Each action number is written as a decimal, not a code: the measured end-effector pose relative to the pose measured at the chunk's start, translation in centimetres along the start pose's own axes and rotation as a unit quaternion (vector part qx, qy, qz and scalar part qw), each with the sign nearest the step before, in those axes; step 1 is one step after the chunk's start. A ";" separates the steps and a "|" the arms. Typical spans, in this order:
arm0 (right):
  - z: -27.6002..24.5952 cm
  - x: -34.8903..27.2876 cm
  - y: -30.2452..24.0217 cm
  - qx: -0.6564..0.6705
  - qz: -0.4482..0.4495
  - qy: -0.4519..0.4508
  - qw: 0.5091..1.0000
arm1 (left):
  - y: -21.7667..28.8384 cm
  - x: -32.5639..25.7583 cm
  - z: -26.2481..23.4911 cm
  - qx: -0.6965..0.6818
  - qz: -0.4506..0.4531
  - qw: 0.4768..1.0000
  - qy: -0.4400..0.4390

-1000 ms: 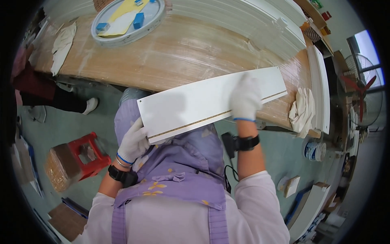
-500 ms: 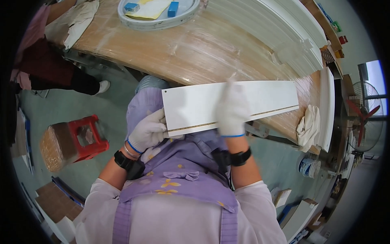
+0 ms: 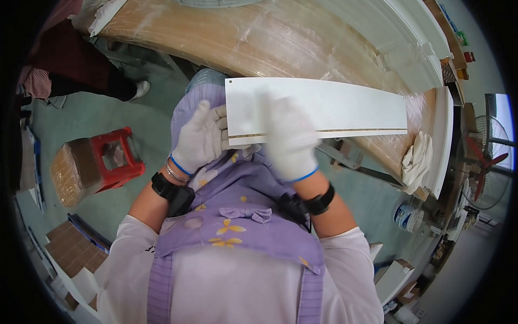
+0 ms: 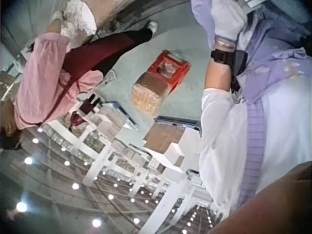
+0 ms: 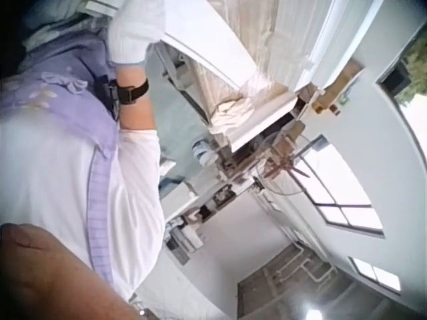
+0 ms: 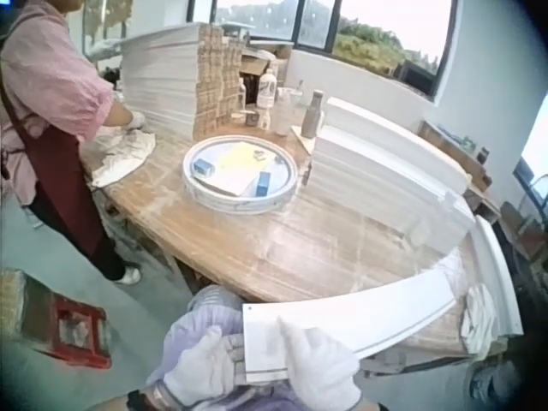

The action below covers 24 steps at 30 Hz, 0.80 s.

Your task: Sanding the edges of white furniture panels and wiping them clean with a cloth.

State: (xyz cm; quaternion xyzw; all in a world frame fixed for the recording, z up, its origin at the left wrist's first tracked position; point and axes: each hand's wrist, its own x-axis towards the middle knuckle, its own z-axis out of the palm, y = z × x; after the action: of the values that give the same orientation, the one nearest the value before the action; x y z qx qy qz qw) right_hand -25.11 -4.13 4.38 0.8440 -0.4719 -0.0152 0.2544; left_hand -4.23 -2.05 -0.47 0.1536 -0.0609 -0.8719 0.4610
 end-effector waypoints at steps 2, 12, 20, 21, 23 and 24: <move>-4.2 1.2 -2.2 0.262 -0.074 -0.029 0.962 | -0.2 0.0 -0.4 -0.018 0.014 1.000 0.012; -0.8 -2.0 1.5 0.187 0.075 0.013 0.979 | -0.5 -0.2 0.6 0.019 0.028 0.998 0.045; -3.0 -0.5 -1.8 0.372 0.070 0.061 0.924 | -0.7 -0.1 -0.6 0.021 0.054 0.998 0.008; -2.9 -1.0 -0.9 0.363 0.082 0.063 0.926 | -0.9 0.0 -0.6 0.016 0.061 0.998 -0.008; -2.5 -2.1 1.6 0.349 0.117 0.044 0.928 | -1.4 0.1 0.8 -0.018 0.057 0.998 -0.017; -1.3 -2.9 3.6 0.316 0.148 0.039 0.936 | -1.4 0.0 0.9 0.022 0.074 0.997 0.014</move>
State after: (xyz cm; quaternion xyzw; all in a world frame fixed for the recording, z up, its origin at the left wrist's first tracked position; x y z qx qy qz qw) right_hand -29.26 -2.80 6.50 0.8014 -0.5616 0.2057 -0.0082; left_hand -5.61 -1.28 0.04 0.1711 -0.0848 -0.8317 0.5214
